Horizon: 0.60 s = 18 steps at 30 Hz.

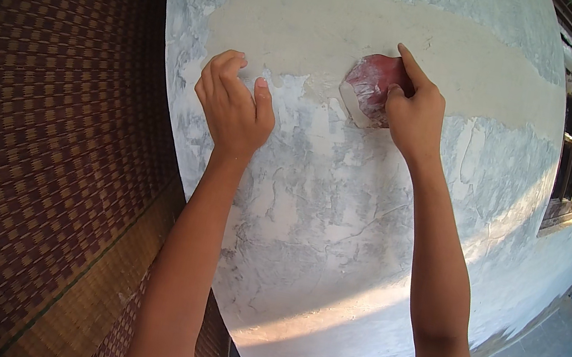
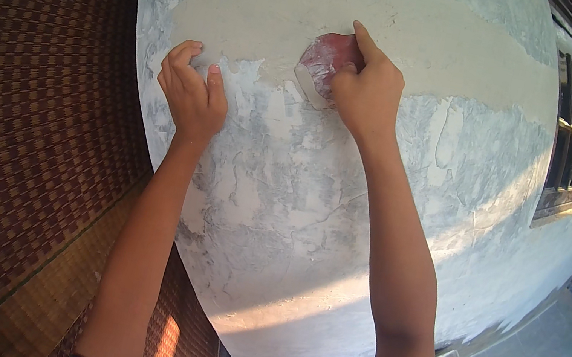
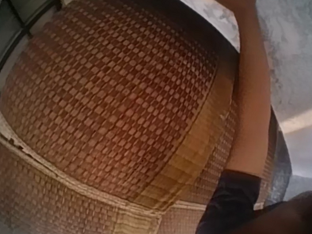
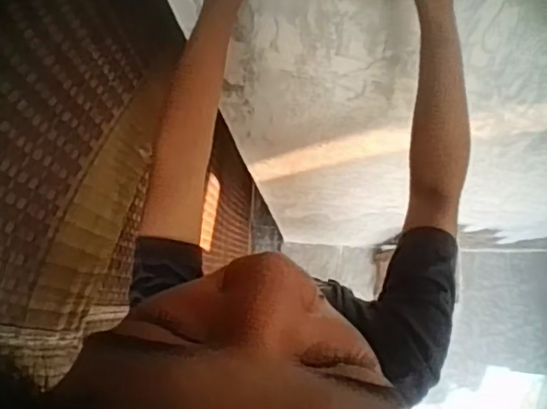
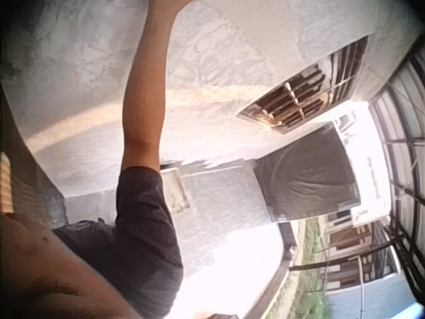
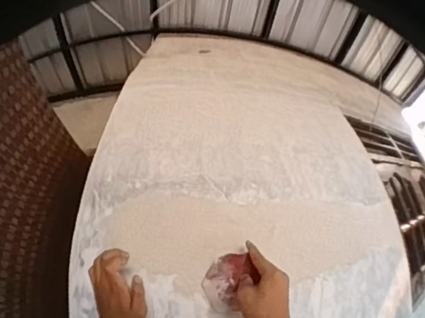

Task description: Applying putty or plaster to a wall using a spatula.

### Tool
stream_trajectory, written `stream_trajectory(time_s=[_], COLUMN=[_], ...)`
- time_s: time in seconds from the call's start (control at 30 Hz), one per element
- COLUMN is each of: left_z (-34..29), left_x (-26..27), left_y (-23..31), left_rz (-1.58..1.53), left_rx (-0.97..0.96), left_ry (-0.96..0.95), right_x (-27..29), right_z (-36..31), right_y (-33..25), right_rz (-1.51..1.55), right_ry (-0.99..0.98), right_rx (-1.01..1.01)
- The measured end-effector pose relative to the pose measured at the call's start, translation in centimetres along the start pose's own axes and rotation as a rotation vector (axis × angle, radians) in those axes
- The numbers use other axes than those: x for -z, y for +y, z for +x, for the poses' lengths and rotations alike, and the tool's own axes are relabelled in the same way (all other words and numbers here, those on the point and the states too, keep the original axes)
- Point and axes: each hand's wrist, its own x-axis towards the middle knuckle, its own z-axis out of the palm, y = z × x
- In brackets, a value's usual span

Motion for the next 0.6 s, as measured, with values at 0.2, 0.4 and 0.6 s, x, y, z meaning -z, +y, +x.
stream_trajectory(time_s=[0.2,0.4,0.6], left_z=[-0.1,-0.1,-0.2], left_x=[0.1,0.1,0.0], left_y=[-0.1,-0.3,0.0], left_rz=[-0.002,0.017,0.006], left_rx=[0.004,-0.016,-0.001], left_ry=[-0.008,-0.004,-0.009], right_x=[-0.4,-0.2,0.0], right_z=[-0.3,0.0,0.6], right_y=[-0.1,-0.4,0.3], right_rz=[-0.019,0.076,0.022], right_ry=[-0.065,-0.069,0.007], right_rx=[0.147,0.105,0.097])
